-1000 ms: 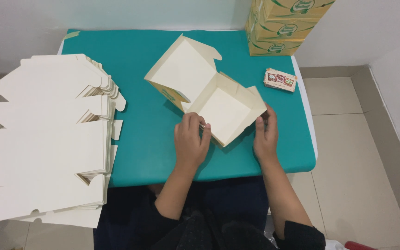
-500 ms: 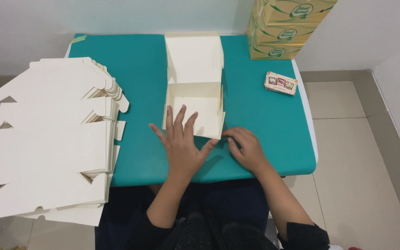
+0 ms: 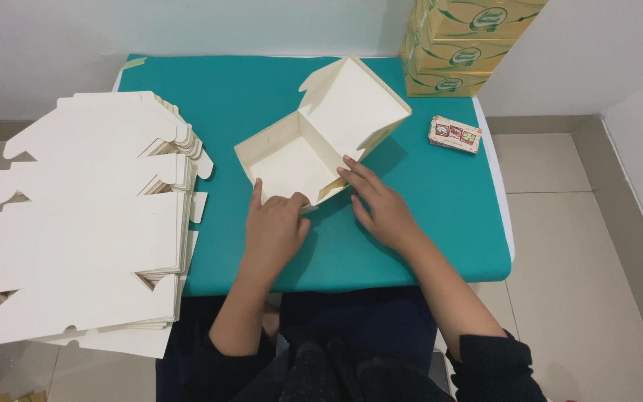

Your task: The person assembles flat cardboard pieces into small rectangular boxes by folding along pre-scored lines and tucking flaps into slots. They place a completed box on a stack and repeat the process with another piece.

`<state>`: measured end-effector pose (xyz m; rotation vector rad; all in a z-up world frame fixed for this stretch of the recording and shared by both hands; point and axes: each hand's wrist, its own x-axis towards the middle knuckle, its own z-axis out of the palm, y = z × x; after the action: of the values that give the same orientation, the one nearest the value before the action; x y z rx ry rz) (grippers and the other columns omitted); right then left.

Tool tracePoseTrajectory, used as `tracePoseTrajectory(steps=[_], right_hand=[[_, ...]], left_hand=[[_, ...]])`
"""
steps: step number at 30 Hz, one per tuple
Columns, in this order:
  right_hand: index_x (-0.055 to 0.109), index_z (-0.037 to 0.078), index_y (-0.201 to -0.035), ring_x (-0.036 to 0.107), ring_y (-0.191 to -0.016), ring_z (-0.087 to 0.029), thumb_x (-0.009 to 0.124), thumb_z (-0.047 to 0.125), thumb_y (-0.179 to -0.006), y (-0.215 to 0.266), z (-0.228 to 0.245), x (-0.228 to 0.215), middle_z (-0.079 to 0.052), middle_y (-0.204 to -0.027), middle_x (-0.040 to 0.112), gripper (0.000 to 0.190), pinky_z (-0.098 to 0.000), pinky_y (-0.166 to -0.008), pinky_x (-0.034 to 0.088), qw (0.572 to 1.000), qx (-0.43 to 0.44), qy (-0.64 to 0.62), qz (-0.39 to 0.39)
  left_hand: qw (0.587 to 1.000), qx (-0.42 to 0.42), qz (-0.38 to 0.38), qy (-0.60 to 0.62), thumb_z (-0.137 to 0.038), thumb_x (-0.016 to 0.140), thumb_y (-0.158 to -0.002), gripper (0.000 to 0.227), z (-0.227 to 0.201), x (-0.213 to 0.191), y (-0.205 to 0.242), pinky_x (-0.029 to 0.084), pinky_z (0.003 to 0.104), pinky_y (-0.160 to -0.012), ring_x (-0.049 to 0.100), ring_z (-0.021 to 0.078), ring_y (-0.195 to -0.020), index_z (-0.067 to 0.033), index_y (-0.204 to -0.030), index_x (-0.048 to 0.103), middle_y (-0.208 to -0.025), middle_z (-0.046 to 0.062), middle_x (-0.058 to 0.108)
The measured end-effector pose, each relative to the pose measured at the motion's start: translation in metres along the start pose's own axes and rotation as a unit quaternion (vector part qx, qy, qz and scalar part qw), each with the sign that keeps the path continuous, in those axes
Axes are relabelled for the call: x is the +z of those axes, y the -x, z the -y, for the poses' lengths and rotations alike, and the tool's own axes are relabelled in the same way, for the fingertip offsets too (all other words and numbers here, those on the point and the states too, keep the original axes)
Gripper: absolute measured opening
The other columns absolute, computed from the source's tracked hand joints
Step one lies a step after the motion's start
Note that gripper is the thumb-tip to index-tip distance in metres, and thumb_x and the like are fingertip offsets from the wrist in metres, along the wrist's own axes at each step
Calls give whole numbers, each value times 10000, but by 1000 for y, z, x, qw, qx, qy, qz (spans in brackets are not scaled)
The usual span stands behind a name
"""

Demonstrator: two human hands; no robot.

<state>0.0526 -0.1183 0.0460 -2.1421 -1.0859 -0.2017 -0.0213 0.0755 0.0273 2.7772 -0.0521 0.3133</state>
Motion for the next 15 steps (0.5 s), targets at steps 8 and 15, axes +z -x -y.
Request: tracePoseTrajectory(steps=[8, 15], right_hand=[[604, 204, -1080, 647, -844, -241, 614, 180, -916, -2, -37, 34, 19, -967, 529, 166, -406, -726, 556, 998, 56, 4, -7], [630, 34, -927, 683, -779, -210, 625, 72, -923, 9, -55, 31, -92, -935, 561, 39, -357, -719, 585, 948, 63, -282, -131]], left_hand=[[997, -2, -75, 3, -301, 692, -827, 118, 21, 20, -11, 205, 527, -1138, 687, 214, -791, -189, -852, 720, -704, 17, 699], [994, -39, -97, 6, -288, 672, -875, 173, 29, 25, -12, 248, 487, -1134, 683, 229, -733, -123, -888, 721, -711, 54, 691]])
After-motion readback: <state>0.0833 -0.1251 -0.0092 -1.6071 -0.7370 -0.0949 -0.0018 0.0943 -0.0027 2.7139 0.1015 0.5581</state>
